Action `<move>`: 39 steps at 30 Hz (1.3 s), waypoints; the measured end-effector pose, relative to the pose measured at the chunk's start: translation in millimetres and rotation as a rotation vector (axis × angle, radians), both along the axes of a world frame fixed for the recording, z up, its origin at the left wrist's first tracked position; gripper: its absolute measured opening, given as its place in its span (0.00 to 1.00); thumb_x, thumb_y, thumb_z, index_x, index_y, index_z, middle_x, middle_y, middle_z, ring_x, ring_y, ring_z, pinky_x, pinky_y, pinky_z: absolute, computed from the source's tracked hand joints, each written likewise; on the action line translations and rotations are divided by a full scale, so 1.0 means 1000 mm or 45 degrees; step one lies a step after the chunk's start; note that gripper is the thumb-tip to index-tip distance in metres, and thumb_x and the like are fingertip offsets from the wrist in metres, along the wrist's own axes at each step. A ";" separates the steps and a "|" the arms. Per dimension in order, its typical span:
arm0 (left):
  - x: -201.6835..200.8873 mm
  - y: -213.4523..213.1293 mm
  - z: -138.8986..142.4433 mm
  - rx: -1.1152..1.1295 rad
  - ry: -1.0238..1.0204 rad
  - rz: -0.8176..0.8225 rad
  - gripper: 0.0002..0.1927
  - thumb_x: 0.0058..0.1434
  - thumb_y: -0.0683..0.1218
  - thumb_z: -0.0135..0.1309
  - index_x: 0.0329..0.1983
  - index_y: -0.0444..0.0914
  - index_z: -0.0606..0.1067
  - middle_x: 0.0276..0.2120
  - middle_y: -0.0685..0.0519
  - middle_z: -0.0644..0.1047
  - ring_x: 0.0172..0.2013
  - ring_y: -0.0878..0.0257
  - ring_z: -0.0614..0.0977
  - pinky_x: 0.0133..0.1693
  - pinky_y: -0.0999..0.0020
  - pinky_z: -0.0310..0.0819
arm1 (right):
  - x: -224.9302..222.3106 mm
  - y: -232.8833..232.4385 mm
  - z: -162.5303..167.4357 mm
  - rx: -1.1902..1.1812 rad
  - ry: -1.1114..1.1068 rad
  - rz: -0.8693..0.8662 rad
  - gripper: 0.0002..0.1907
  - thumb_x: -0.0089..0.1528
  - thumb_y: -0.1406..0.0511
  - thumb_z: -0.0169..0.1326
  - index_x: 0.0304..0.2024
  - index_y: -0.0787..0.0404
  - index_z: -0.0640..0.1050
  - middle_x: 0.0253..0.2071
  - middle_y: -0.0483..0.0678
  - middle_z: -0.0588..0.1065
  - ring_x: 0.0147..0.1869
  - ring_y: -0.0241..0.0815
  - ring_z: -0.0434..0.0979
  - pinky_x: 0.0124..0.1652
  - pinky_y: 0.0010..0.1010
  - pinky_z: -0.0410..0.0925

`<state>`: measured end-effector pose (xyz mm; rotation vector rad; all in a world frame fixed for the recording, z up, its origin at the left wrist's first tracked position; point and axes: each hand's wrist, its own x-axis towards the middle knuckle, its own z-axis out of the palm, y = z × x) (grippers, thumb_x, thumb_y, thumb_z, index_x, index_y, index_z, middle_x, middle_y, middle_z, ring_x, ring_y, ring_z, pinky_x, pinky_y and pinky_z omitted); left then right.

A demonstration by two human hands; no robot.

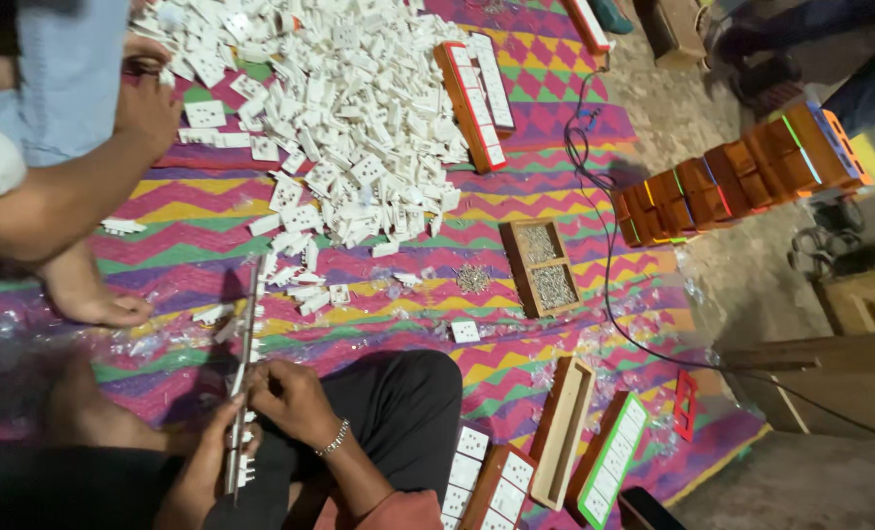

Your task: The person sits on a mat and assembles white electrical socket modules into a red multi-gang backbox. They place the modules into the frame, then insert and tighten screws to secure them. The person repeats this process for multiple units, handling loose screws and finished assemblies.

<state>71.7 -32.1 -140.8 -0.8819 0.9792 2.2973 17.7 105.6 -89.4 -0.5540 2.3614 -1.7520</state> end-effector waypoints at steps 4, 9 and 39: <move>-0.005 -0.001 0.012 -0.337 0.262 0.003 0.19 0.59 0.58 0.52 0.50 0.46 0.69 0.25 0.53 0.70 0.17 0.68 0.69 0.15 0.72 0.64 | -0.002 0.002 -0.007 0.144 -0.007 0.029 0.07 0.64 0.68 0.60 0.37 0.66 0.75 0.30 0.51 0.75 0.31 0.37 0.75 0.33 0.29 0.69; -0.004 0.002 0.028 -0.472 0.385 -0.008 0.38 0.55 0.52 0.54 0.71 0.51 0.60 0.41 0.57 0.73 0.31 0.72 0.76 0.26 0.71 0.76 | -0.004 0.000 -0.012 0.103 -0.076 0.102 0.06 0.63 0.68 0.57 0.40 0.66 0.76 0.31 0.52 0.77 0.33 0.37 0.79 0.35 0.30 0.71; 0.005 -0.020 0.017 -0.791 0.662 0.307 0.25 0.56 0.37 0.61 0.59 0.30 0.76 0.40 0.55 0.83 0.37 0.72 0.79 0.40 0.77 0.76 | -0.007 -0.020 -0.007 0.154 0.113 0.109 0.07 0.62 0.70 0.58 0.42 0.67 0.80 0.35 0.54 0.81 0.35 0.40 0.83 0.35 0.30 0.73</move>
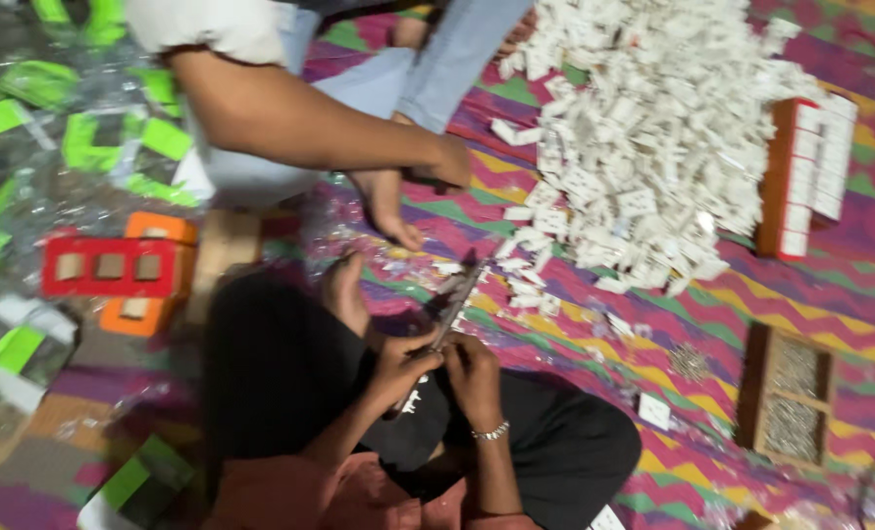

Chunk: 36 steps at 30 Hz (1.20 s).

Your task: The person sits on a mat and assembles white electrical socket modules into a red multi-gang backbox. They place the modules into the frame, then insert and tighten screws to secure them. The person repeats this process for multiple units, handling loose screws and finished assemblies.

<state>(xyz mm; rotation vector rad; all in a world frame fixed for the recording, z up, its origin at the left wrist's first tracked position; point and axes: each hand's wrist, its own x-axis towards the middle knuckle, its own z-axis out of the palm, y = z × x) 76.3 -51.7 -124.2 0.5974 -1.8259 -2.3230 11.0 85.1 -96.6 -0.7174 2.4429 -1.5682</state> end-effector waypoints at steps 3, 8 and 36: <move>-0.002 -0.007 0.005 0.093 -0.023 -0.027 0.24 0.57 0.37 0.58 0.58 0.30 0.77 0.41 0.56 0.83 0.39 0.72 0.80 0.42 0.76 0.76 | 0.000 -0.005 -0.003 0.095 -0.120 -0.050 0.06 0.61 0.70 0.58 0.40 0.67 0.79 0.30 0.52 0.80 0.30 0.40 0.81 0.32 0.30 0.71; -0.003 -0.011 0.013 0.104 0.002 -0.003 0.21 0.57 0.37 0.57 0.56 0.29 0.79 0.40 0.55 0.83 0.40 0.72 0.80 0.42 0.76 0.76 | 0.000 -0.011 -0.003 0.082 -0.055 -0.059 0.05 0.61 0.70 0.58 0.39 0.66 0.79 0.29 0.51 0.78 0.28 0.39 0.78 0.30 0.30 0.70; -0.004 -0.020 -0.010 0.524 -0.239 0.099 0.14 0.56 0.41 0.61 0.46 0.33 0.83 0.22 0.61 0.73 0.20 0.75 0.69 0.23 0.78 0.61 | 0.000 -0.024 0.010 0.019 0.137 -0.069 0.05 0.61 0.68 0.59 0.35 0.65 0.82 0.34 0.51 0.80 0.34 0.45 0.81 0.35 0.34 0.71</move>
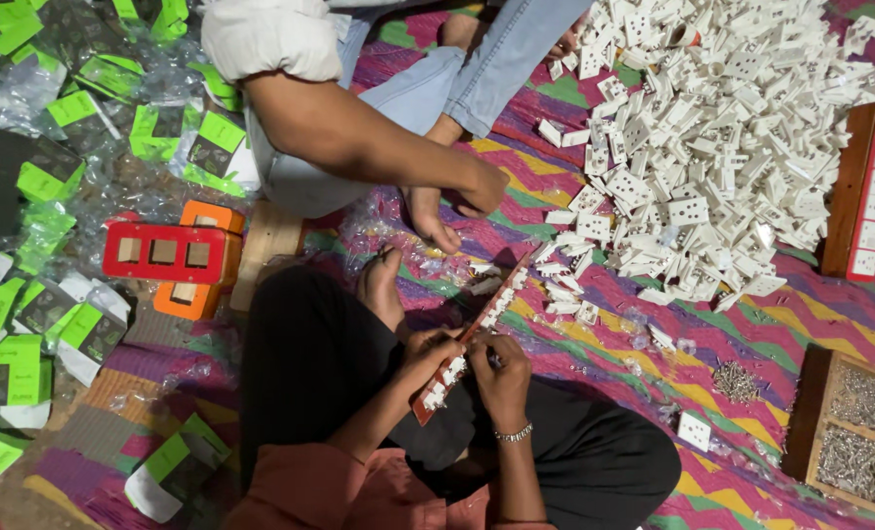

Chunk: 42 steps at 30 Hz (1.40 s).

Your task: The person sits on a mat and assembles white electrical socket modules into a red multi-gang backbox. They place the modules into the frame, then insert and tighten screws to secure them. The person repeats this process for multiple units, handling loose screws and finished assemblies.

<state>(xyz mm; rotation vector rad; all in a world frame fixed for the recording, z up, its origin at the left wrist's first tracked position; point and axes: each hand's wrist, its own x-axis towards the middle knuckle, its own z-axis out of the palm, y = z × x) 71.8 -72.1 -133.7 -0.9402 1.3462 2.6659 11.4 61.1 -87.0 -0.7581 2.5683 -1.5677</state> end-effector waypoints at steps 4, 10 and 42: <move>0.001 0.004 0.000 -0.020 0.028 0.000 0.14 0.56 0.41 0.60 0.46 0.33 0.82 0.26 0.60 0.78 0.23 0.74 0.74 0.27 0.77 0.68 | 0.003 0.000 -0.001 0.162 0.121 -0.090 0.05 0.63 0.67 0.59 0.38 0.64 0.81 0.32 0.54 0.77 0.34 0.51 0.79 0.35 0.38 0.70; 0.006 0.008 -0.002 -0.039 -0.071 0.029 0.13 0.57 0.41 0.60 0.45 0.33 0.83 0.25 0.59 0.75 0.23 0.73 0.73 0.26 0.76 0.66 | 0.008 0.004 -0.012 0.145 0.076 -0.079 0.05 0.64 0.68 0.59 0.40 0.65 0.80 0.33 0.55 0.76 0.35 0.53 0.77 0.36 0.39 0.69; 0.006 0.003 -0.029 -0.015 0.082 0.118 0.15 0.58 0.39 0.61 0.49 0.32 0.78 0.35 0.53 0.82 0.35 0.69 0.82 0.41 0.74 0.78 | 0.011 0.007 -0.030 -0.131 -0.347 0.108 0.04 0.64 0.72 0.56 0.40 0.66 0.80 0.32 0.47 0.76 0.33 0.32 0.73 0.35 0.25 0.68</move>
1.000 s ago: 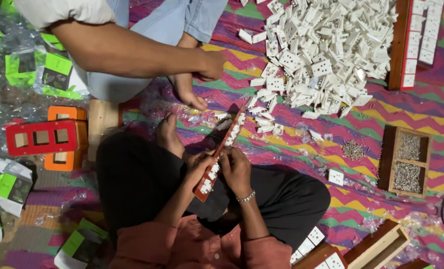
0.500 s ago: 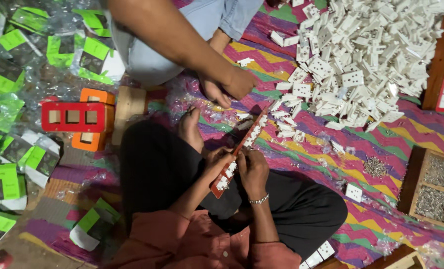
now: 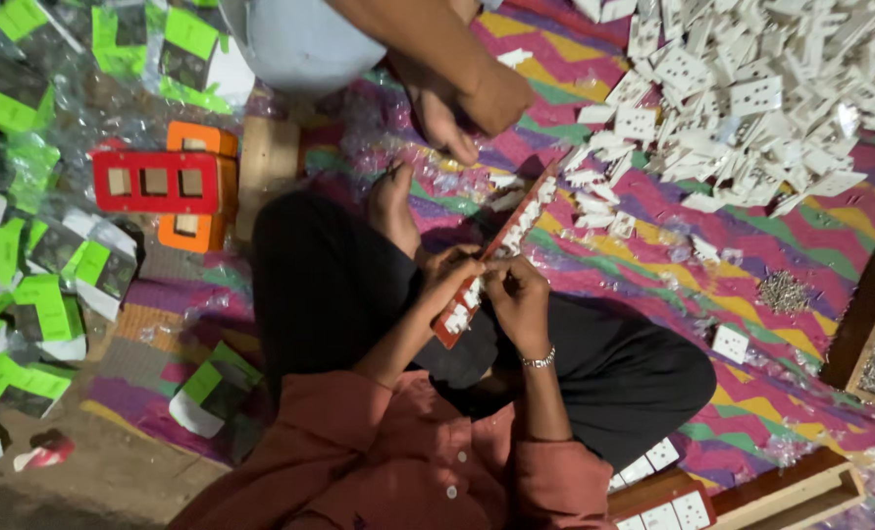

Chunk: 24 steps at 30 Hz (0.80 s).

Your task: The person sits on a mat and assembles white electrical socket modules into a red multi-gang backbox. They place the modules into the frame, then insert and tighten screws to secure them. The person repeats this process for multiple units, handling loose screws and finished assemblies.

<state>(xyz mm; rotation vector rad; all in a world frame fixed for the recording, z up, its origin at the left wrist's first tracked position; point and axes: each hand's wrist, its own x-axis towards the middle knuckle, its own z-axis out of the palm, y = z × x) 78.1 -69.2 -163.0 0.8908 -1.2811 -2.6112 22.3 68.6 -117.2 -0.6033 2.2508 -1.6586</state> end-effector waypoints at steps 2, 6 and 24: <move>-0.002 -0.002 -0.002 -0.010 0.025 0.003 0.15 0.59 0.39 0.60 0.49 0.31 0.77 0.35 0.53 0.82 0.35 0.68 0.82 0.40 0.73 0.78 | 0.000 0.002 0.001 -0.026 0.113 -0.065 0.04 0.67 0.72 0.54 0.40 0.65 0.80 0.35 0.46 0.78 0.38 0.32 0.77 0.40 0.25 0.70; 0.004 0.002 0.002 0.163 -0.032 0.035 0.15 0.57 0.39 0.59 0.47 0.31 0.76 0.32 0.52 0.81 0.28 0.66 0.81 0.32 0.67 0.79 | -0.004 0.004 0.004 -0.100 -0.131 -0.245 0.04 0.68 0.70 0.57 0.42 0.66 0.80 0.36 0.47 0.76 0.39 0.32 0.73 0.42 0.25 0.68; 0.002 -0.005 -0.013 0.436 -0.107 -0.031 0.16 0.60 0.39 0.55 0.52 0.34 0.76 0.35 0.51 0.81 0.31 0.65 0.81 0.34 0.68 0.78 | -0.014 0.014 -0.006 -0.276 -0.169 -0.557 0.09 0.71 0.67 0.52 0.53 0.62 0.78 0.37 0.41 0.75 0.38 0.33 0.72 0.37 0.25 0.65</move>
